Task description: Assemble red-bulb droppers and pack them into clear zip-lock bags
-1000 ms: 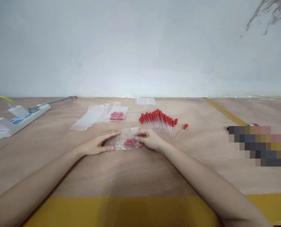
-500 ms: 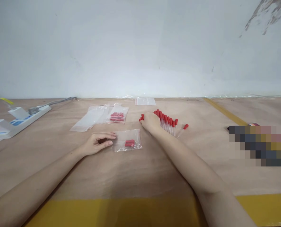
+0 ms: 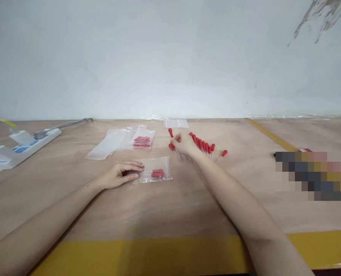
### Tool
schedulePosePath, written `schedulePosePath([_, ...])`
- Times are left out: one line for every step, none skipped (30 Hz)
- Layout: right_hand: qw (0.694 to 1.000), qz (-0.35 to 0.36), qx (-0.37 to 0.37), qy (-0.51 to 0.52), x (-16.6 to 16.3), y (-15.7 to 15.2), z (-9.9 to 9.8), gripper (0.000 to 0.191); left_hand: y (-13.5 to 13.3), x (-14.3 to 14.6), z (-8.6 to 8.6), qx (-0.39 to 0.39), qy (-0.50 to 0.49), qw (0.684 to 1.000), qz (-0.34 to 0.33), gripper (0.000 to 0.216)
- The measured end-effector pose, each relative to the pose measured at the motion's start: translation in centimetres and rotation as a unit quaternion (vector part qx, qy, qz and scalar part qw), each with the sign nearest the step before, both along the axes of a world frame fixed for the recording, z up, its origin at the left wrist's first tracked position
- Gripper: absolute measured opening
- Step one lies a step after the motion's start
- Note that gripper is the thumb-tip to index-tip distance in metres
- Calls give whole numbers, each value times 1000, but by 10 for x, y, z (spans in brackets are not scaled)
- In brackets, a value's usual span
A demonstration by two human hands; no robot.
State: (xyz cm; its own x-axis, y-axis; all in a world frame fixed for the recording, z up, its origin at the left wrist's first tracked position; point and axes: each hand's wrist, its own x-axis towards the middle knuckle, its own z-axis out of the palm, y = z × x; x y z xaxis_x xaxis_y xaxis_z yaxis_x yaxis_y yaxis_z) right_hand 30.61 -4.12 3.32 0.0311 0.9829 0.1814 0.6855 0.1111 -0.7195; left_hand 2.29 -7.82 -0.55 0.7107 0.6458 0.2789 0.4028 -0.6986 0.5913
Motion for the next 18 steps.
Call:
schedulePosePath([997, 13, 7, 72, 4, -6, -2, 17, 0, 0, 0, -1, 2, 1000, -1, 26])
schedulePosePath([990, 23, 11, 140, 8, -13, -4, 25, 1, 0, 0, -2, 3, 1000, -2, 26])
schedulePosePath([979, 27, 15, 200, 11, -20, -8, 35, 1, 0, 0, -3, 4, 1000, -2, 26])
schedulePosePath([968, 26, 18, 249, 13, -26, -13, 44, 1, 0, -1, -4, 3, 1000, -2, 26])
schedulePosePath([957, 18, 23, 287, 14, -32, -18, 51, 1, 0, -1, -4, 2, 1000, -3, 26])
schedulePosePath([949, 5, 30, 315, 14, -37, -24, 55, 1, 0, -1, -3, 1, 1000, -4, 26])
schedulePosePath([941, -10, 39, 335, 14, -40, -30, 57, 1, 0, -1, -2, -1, 1000, -4, 26])
schedulePosePath([935, -25, 48, 351, 13, -43, -36, 58, 1, 0, -2, -1, -1, 1000, -4, 27])
schedulePosePath([929, -38, 54, 365, 11, -44, -41, 57, 1, 0, -2, -2, 1, 1000, -2, 28])
schedulePosePath([922, -48, 55, 381, 8, -45, -45, 55, 1, 0, -2, -2, 5, 1000, 2, 29])
schedulePosePath([914, -53, 49, 399, 6, -46, -47, 52, 1, -1, -2, -3, 11, 1000, 8, 30])
schedulePosePath([905, -55, 38, 420, 2, -46, -49, 47, 0, -1, -1, -4, 17, 1000, 16, 32])
schedulePosePath([896, -55, 23, 440, -1, -47, -49, 41, 0, -1, -1, -5, 23, 999, 25, 35])
schedulePosePath([889, -54, 7, 455, -4, -48, -48, 35, -1, -1, 0, -4, 27, 999, 32, 39])
schedulePosePath([883, -53, -8, 467, -7, -50, -46, 30, -1, -1, 0, 0, 27, 999, 38, 42])
schedulePosePath([879, -51, -20, 474, -10, -52, -45, 26, -2, -1, 1, 6, 25, 999, 41, 45])
schedulePosePath([875, -49, -29, 480, -13, -54, -43, 24, -2, -1, 2, 12, 24, 999, 41, 48])
schedulePosePath([872, -47, -37, 486, -15, -56, -41, 22, -3, -1, 2, 15, 25, 999, 41, 49])
